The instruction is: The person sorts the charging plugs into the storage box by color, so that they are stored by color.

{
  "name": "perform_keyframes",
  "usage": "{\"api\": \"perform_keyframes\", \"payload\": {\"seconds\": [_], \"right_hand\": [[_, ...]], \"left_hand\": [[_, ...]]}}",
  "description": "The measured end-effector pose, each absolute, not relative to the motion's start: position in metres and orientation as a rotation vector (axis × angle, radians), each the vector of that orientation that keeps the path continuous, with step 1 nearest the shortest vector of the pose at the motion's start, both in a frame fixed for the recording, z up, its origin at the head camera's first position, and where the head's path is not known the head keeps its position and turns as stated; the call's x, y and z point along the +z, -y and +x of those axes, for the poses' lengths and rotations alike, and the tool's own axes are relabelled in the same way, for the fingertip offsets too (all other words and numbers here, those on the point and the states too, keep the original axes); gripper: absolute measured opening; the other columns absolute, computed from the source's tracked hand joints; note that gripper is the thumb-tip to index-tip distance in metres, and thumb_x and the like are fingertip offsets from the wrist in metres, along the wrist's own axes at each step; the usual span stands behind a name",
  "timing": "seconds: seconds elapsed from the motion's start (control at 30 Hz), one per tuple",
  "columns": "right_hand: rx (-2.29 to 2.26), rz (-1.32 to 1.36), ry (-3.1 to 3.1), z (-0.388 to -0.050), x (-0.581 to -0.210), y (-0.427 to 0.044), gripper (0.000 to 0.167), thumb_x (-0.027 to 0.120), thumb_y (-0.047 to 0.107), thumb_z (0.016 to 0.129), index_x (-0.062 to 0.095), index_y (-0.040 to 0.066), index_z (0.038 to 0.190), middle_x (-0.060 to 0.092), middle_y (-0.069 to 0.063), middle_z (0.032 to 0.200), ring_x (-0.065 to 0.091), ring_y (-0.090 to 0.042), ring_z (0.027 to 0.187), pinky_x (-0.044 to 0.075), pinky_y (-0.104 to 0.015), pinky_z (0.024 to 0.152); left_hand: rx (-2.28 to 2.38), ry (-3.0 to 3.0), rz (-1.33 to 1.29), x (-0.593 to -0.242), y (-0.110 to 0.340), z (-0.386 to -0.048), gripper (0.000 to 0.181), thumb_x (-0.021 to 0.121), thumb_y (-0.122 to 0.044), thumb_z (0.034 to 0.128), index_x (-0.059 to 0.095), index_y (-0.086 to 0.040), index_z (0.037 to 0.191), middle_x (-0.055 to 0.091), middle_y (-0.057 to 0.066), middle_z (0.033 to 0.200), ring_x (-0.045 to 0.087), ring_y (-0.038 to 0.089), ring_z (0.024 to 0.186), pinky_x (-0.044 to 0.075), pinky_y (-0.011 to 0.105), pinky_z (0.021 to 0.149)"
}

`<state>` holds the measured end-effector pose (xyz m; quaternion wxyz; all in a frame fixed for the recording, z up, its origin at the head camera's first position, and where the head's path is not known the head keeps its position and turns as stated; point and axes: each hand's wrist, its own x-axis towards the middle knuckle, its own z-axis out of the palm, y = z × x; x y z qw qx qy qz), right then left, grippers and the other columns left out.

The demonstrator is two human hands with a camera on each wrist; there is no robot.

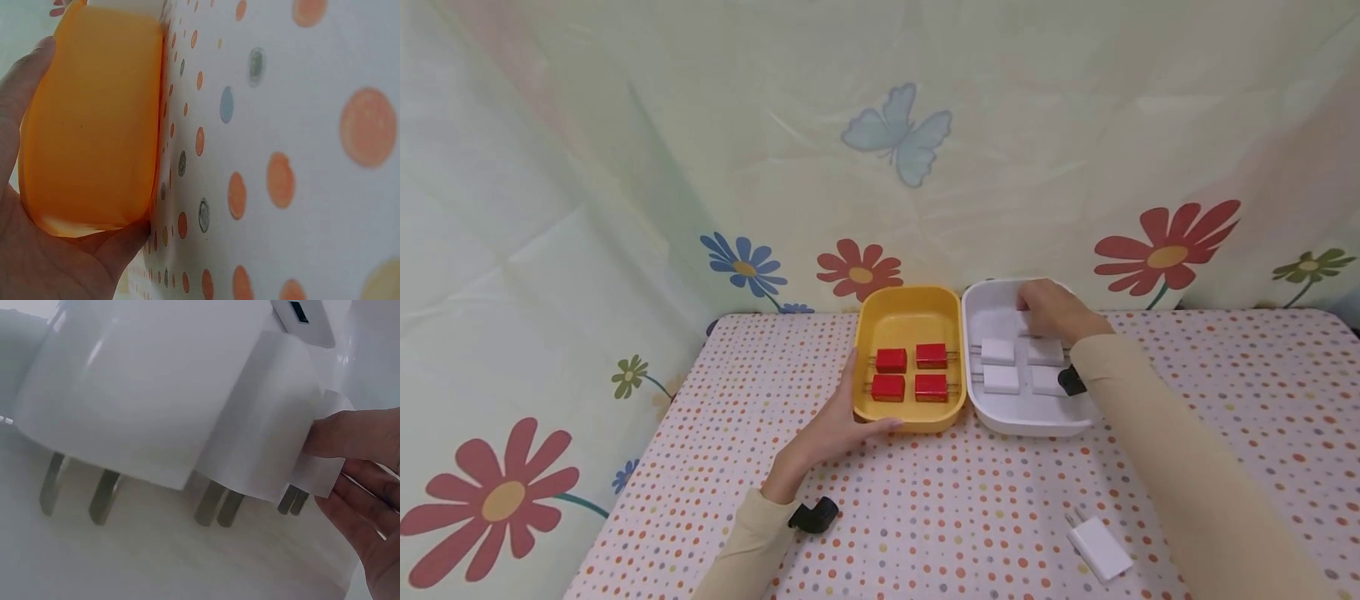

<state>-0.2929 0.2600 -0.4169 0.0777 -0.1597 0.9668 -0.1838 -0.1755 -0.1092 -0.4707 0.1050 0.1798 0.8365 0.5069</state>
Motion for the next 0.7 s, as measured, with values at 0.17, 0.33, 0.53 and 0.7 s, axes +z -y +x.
{"api": "perform_keyframes", "payload": {"seconds": [0.17,0.33,0.53,0.7], "right_hand": [[-0.566,-0.446,-2.894,-0.2937,-0.4208,-0.2613,0.025,0.067,-0.012,0.085,0.062,-0.015,0.109,0.065,-0.029,0.107,0.058,-0.042,0.098,0.049,-0.062,0.092],[-0.522,-0.505,-2.936,-0.2940,-0.4192,-0.2647,0.024,0.067,-0.012,0.084,0.064,-0.018,0.107,0.066,-0.031,0.103,0.060,-0.043,0.096,0.050,-0.061,0.090],[-0.531,-0.509,-2.926,-0.2920,-0.4180,-0.2673,0.025,0.069,-0.013,0.083,0.063,-0.020,0.106,0.065,-0.032,0.102,0.061,-0.045,0.098,0.050,-0.062,0.091],[-0.535,-0.493,-2.927,-0.2888,-0.4180,-0.2667,0.027,0.069,-0.013,0.082,0.062,-0.020,0.107,0.065,-0.032,0.103,0.060,-0.046,0.098,0.051,-0.061,0.091]], "left_hand": [[1.485,-2.470,0.558,-0.4714,0.1100,-0.1773,0.126,0.086,-0.035,0.0887,-0.012,-0.020,0.168,0.016,0.006,0.173,0.024,0.022,0.156,0.028,0.054,0.123],[1.495,-2.467,0.534,-0.4702,0.1095,-0.1773,0.129,0.087,-0.040,0.0871,-0.011,-0.020,0.168,0.017,0.005,0.173,0.026,0.021,0.155,0.029,0.054,0.122],[1.487,-2.473,0.537,-0.4705,0.1096,-0.1772,0.129,0.086,-0.042,0.0872,-0.012,-0.020,0.168,0.014,0.004,0.174,0.022,0.021,0.157,0.027,0.054,0.123],[1.473,-2.482,0.548,-0.4716,0.1094,-0.1769,0.127,0.086,-0.037,0.0885,-0.012,-0.019,0.168,0.012,0.005,0.174,0.020,0.021,0.157,0.026,0.053,0.124]]}}
